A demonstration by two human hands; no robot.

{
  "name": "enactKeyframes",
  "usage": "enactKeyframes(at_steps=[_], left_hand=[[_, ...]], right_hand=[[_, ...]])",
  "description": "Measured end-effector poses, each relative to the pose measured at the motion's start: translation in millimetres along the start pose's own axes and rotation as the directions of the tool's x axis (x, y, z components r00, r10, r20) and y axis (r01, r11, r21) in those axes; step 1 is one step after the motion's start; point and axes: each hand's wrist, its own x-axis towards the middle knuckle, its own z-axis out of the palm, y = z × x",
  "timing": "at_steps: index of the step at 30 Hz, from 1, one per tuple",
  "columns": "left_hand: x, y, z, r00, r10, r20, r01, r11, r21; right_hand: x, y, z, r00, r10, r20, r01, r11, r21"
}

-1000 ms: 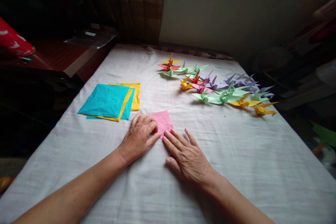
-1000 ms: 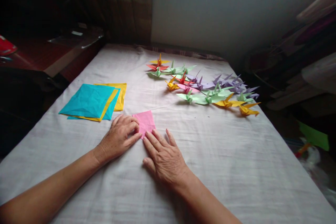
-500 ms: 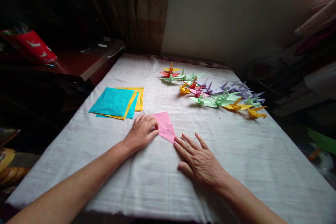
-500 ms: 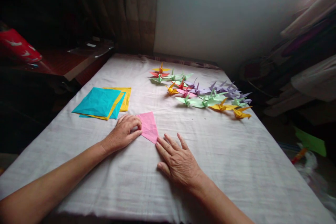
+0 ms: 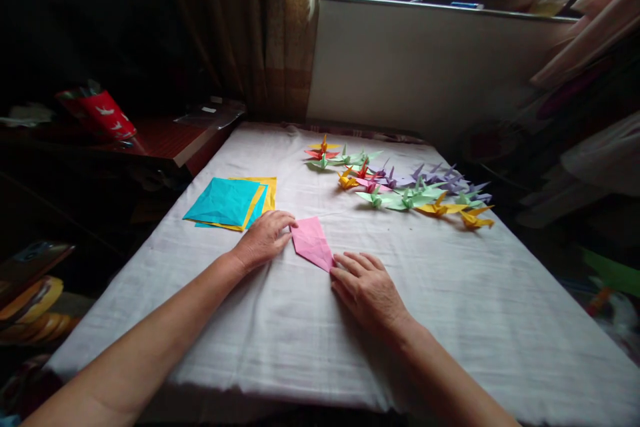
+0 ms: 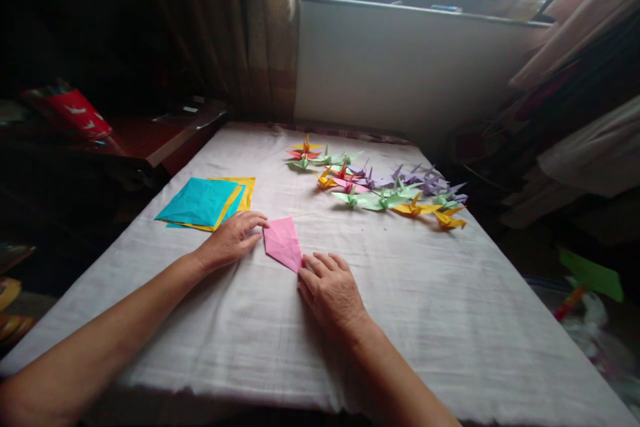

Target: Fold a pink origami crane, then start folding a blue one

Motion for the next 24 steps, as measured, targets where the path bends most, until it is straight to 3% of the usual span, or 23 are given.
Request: enactKeyframes(at_steps=[4, 8, 12, 16, 20, 22, 24], left_hand=[[-5.6, 13.5, 1.2, 0.999, 0.039, -0.016, -0.038, 0.999, 0.028], [-12.7, 33.1, 7.2, 0.974, 0.198, 0.113, -0.211, 0.971, 0.112], [-9.6, 44.0, 11.9, 0.963, 0.216, 0.163, -0.251, 0.936, 0.247], [-6.0, 50.7, 14.4, 0.972, 0.211, 0.105, -0.233, 0.923, 0.307], [-7.5, 57.2, 9.2, 0.990, 0.142, -0.001, -0.135, 0.945, 0.298], [-6.9, 59.8, 4.7, 0.993, 0.022, -0.117, -0.009, 0.994, 0.111], [-4.1, 61.5, 2.1, 0.963, -0.196, -0.184, 0.136, 0.946, -0.295]], right_hand=[[6.7, 2.8, 1.0, 0.999, -0.003, -0.037, 0.003, 1.000, 0.000], [8.4, 6.5, 4.1, 0.997, -0.049, -0.055, 0.046, 0.998, -0.043], [9.4, 9.1, 9.6, 0.993, -0.082, -0.082, 0.073, 0.991, -0.110], [13.0, 10.8, 7.6, 0.986, -0.048, -0.158, 0.031, 0.994, -0.106], [18.5, 15.2, -0.9, 0.936, 0.110, -0.333, -0.069, 0.989, 0.134], [22.7, 18.5, -3.7, 0.883, 0.267, -0.387, -0.135, 0.932, 0.336], [28.4, 20.8, -4.9, 0.848, 0.401, -0.347, -0.189, 0.840, 0.509]])
